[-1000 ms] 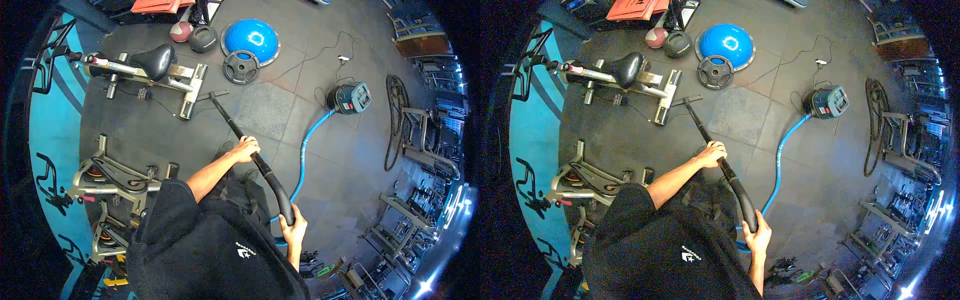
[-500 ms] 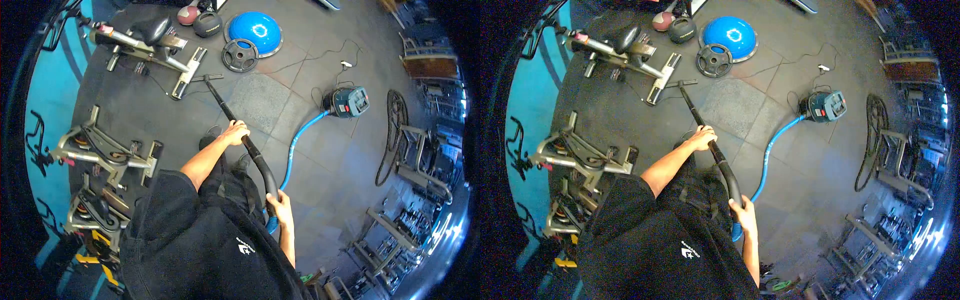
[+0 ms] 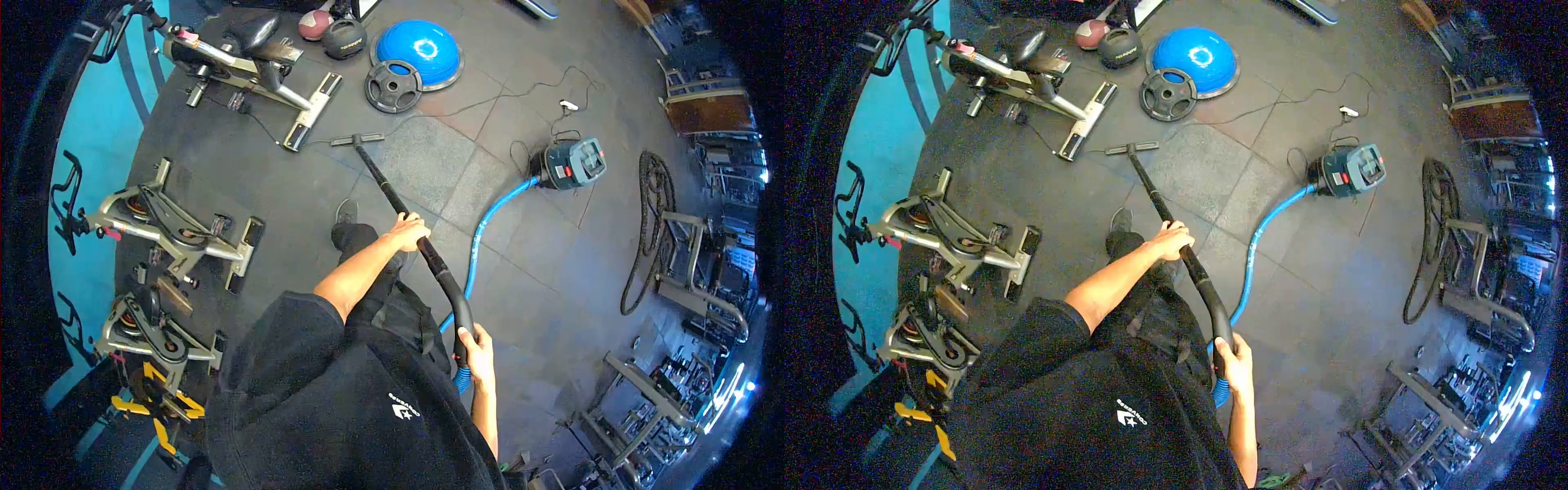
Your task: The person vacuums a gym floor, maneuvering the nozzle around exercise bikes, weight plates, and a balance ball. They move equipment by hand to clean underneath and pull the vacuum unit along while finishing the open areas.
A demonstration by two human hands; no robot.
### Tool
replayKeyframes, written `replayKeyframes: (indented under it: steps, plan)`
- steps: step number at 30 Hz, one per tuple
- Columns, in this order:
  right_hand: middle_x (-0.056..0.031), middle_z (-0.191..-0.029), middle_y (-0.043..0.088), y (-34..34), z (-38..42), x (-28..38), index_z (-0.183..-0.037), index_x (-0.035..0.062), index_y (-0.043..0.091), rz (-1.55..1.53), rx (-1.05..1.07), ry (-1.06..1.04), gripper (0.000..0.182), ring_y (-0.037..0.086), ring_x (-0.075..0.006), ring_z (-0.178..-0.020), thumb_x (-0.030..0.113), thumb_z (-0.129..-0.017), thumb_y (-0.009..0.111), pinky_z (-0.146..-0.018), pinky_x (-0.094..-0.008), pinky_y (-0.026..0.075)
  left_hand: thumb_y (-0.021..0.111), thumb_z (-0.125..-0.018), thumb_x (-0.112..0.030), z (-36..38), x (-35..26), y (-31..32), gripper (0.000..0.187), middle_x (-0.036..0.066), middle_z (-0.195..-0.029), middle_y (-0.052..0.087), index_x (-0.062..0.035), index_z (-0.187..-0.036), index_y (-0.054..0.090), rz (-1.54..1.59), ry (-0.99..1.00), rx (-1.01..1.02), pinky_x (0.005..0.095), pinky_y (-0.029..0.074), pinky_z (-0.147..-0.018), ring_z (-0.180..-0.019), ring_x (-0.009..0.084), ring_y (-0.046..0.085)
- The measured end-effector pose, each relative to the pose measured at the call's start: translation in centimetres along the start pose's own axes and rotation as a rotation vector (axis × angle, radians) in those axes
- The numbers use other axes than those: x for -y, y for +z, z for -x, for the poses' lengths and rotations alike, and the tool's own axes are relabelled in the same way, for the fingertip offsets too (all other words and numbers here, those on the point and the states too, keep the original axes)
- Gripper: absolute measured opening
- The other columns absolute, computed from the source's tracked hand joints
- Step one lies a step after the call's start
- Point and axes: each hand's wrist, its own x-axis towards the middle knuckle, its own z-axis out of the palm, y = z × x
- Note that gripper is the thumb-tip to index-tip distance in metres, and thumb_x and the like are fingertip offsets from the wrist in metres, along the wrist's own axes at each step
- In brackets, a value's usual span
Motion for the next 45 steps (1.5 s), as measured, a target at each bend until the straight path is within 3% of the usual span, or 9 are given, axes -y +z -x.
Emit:
replayKeyframes:
  steps: [6,11,16,18,20,22,30,35,45]
  plan:
    - [-0.0013,-0.066,0.054,-2.0,-2.6,1.5,-0.105,-0.0009,0.059,0.064,-0.001,-0.035,0.030,0.051,-0.0099,-0.050,0.025,-0.090,0.066,-0.044,-0.0262,0.045,0.070,-0.067,-0.013,-1.9,-0.2,-1.4,0.023,0.003,-0.099,0.058,-0.0197,-0.088,0.064,0.038,0.011,-0.079,0.0533,0.031,-0.092,-0.115,0.0269,0.046]
    - [-0.0015,-0.062,0.053,-3.6,-6.2,0.8,-0.102,0.0001,0.060,0.180,0.037,-0.102,0.028,0.048,-0.0102,-0.045,0.024,-0.089,0.067,-0.041,-0.0271,0.041,0.068,-0.070,-0.010,-4.0,1.5,-1.1,0.023,0.003,-0.103,0.059,-0.0203,-0.091,0.065,0.046,-0.116,-0.015,0.0562,0.029,-0.094,-0.118,0.0274,0.044]
    - [-0.0001,-0.064,0.054,-5.0,-7.8,-1.4,-0.101,-0.0001,0.062,0.220,0.032,-0.185,0.030,0.047,-0.0074,-0.051,0.025,-0.087,0.070,-0.046,-0.0258,0.037,0.070,-0.070,-0.009,-4.7,1.5,0.7,0.025,0.004,-0.102,0.059,-0.0198,-0.092,0.065,-0.009,-0.080,-0.016,0.0551,0.032,-0.090,-0.118,0.0277,0.045]
    - [0.0010,-0.067,0.054,-4.8,-6.4,-1.1,-0.100,-0.0013,0.062,0.248,0.010,-0.153,0.033,0.047,-0.0071,-0.057,0.029,-0.088,0.069,-0.050,-0.0263,0.038,0.070,-0.069,-0.009,-4.2,1.3,1.8,0.024,0.003,-0.101,0.059,-0.0199,-0.091,0.065,-0.040,-0.106,-0.024,0.0548,0.032,-0.089,-0.118,0.0277,0.045]
    - [0.0001,-0.067,0.054,-4.4,-5.7,-3.5,-0.100,-0.0009,0.062,0.132,0.007,-0.146,0.033,0.048,-0.0085,-0.053,0.030,-0.090,0.067,-0.047,-0.0263,0.038,0.072,-0.068,-0.012,-3.6,0.6,2.2,0.022,0.002,-0.100,0.059,-0.0203,-0.087,0.065,-0.057,-0.126,0.043,0.0553,0.034,-0.085,-0.114,0.0278,0.046]
    - [-0.0010,-0.065,0.054,-3.5,-2.7,-1.9,-0.097,0.0009,0.060,0.062,0.032,0.022,0.029,0.050,-0.0105,-0.048,0.029,-0.092,0.064,-0.044,-0.0265,0.041,0.070,-0.071,-0.017,-2.5,-0.8,1.6,0.019,0.003,-0.104,0.060,-0.0208,-0.089,0.068,-0.120,-0.076,0.166,0.0580,0.035,-0.085,-0.116,0.0296,0.046]
    - [-0.0087,-0.063,0.058,-4.5,-3.0,-5.0,-0.091,0.0035,0.052,-0.104,0.066,0.056,0.026,0.054,-0.0166,-0.046,0.029,-0.093,0.059,-0.044,-0.0287,0.043,0.068,-0.071,-0.014,-2.6,-1.5,3.3,0.024,0.006,-0.103,0.060,-0.0204,-0.095,0.069,-0.098,-0.052,0.207,0.0651,0.032,-0.094,-0.114,0.0300,0.046]
    - [-0.0110,-0.063,0.059,-5.5,-4.4,-3.9,-0.090,0.0043,0.051,-0.136,0.045,0.035,0.027,0.056,-0.0177,-0.046,0.030,-0.094,0.058,-0.043,-0.0281,0.045,0.068,-0.068,-0.014,-4.4,-0.8,3.1,0.021,0.005,-0.101,0.059,-0.0201,-0.088,0.067,-0.078,-0.020,0.178,0.0636,0.032,-0.091,-0.114,0.0300,0.046]
    - [-0.0064,-0.064,0.057,-5.4,-0.5,-5.3,-0.091,0.0033,0.053,-0.029,0.014,0.027,0.027,0.056,-0.0157,-0.049,0.030,-0.094,0.058,-0.046,-0.0279,0.045,0.071,-0.066,-0.011,-1.8,-3.9,3.7,0.025,0.008,-0.103,0.061,-0.0160,-0.090,0.069,-0.027,-0.056,0.192,0.0724,0.027,-0.100,-0.115,0.0330,0.047]
